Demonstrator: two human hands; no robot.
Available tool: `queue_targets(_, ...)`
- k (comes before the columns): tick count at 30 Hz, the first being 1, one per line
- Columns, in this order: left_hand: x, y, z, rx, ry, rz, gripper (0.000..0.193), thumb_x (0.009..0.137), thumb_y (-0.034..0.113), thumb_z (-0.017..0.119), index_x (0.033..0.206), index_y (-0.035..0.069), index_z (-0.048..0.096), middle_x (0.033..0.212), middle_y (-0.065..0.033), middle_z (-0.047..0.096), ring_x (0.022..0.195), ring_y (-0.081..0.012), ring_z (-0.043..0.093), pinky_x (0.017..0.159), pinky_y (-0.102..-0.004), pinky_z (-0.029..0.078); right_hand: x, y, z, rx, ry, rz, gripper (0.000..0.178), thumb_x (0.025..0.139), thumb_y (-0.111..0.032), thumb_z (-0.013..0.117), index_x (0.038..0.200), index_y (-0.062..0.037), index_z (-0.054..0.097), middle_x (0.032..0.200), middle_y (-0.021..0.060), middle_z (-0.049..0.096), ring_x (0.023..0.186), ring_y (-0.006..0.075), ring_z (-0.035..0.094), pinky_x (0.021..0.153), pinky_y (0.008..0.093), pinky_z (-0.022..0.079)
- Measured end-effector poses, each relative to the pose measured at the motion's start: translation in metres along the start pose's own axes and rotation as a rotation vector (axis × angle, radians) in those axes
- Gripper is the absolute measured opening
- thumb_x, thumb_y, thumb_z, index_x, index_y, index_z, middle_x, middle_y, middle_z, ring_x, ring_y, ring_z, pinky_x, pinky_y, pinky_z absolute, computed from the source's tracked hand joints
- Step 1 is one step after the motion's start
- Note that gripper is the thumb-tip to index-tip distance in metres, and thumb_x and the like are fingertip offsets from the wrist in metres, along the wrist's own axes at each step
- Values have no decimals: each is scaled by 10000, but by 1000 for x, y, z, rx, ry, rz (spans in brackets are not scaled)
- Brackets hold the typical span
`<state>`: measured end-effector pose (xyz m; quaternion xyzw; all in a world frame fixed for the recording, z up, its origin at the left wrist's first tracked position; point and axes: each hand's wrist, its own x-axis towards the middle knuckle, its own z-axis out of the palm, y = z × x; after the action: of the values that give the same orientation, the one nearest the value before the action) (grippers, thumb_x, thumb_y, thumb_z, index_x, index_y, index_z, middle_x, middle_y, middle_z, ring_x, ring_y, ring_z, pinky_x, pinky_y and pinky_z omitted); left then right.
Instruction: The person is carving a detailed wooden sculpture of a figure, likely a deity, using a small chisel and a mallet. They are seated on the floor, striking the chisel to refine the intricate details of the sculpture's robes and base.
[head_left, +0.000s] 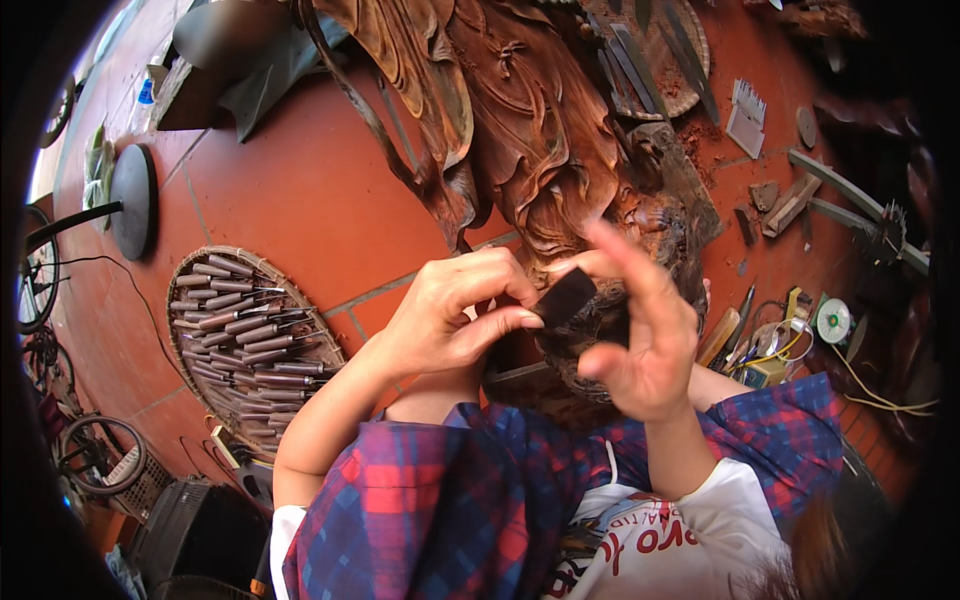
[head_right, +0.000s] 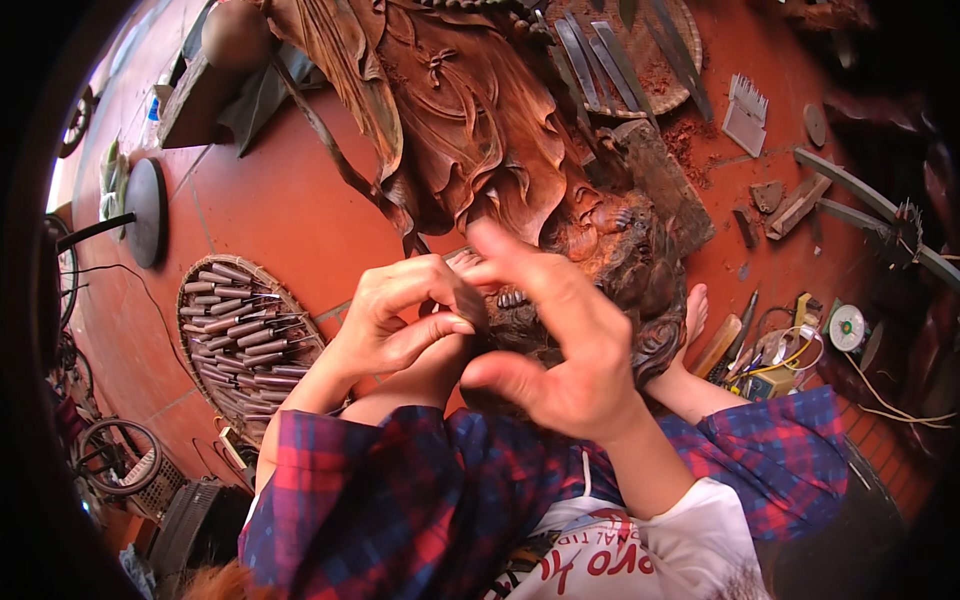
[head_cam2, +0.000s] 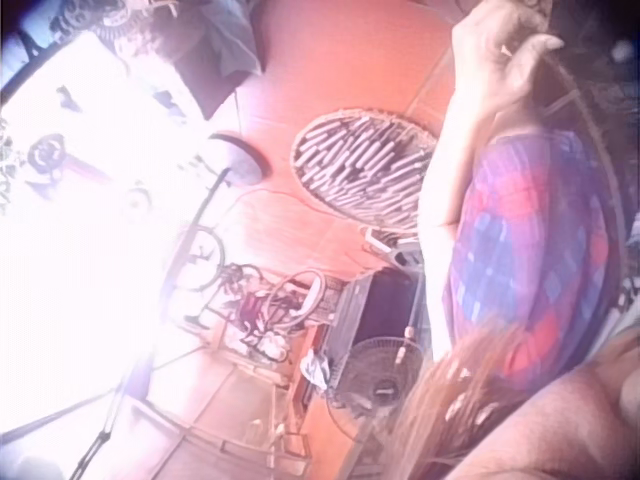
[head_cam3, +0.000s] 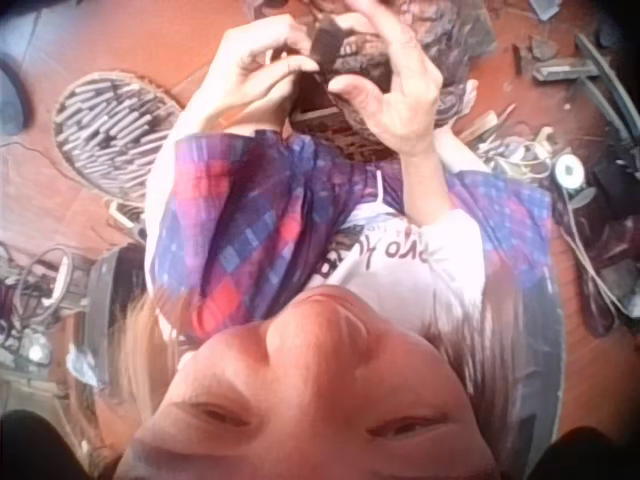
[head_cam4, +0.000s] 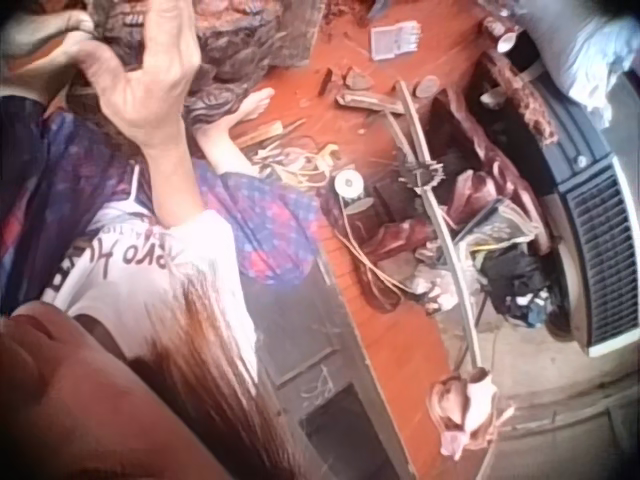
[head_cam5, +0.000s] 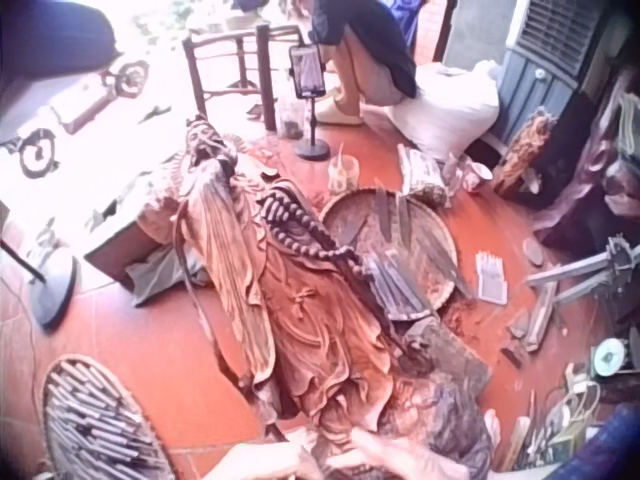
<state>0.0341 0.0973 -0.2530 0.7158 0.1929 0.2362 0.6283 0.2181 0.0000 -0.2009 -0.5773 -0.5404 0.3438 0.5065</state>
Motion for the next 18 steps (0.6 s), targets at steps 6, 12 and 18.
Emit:
queue_targets(6,7,1,9,256,-16,151,154,766,126,770,855,80,654,779,-46,565,684,-234,618,588,-355,494,2,-5,-27,-120,-272,166,585,744,-303,893,1217,-40,672,851,51,597,650,118,579,601,248,497)
queue_targets(12,17,-6,6,631,263,429,272,678,152,724,948,139,751,785,16,588,624,-144,580,529,-287,451,0,-17,-4,-429,-278,17,265,824,-236,798,933,-29,672,881,100,539,733,276,599,623,374,501)
queue_targets(18,12,-15,10,518,160,424,342,683,202,682,996,86,757,693,24,584,522,-141,550,485,-283,445,0,-16,40,-515,-131,-285,332,794,-355,775,843,-43,672,802,53,549,703,232,597,588,356,490)
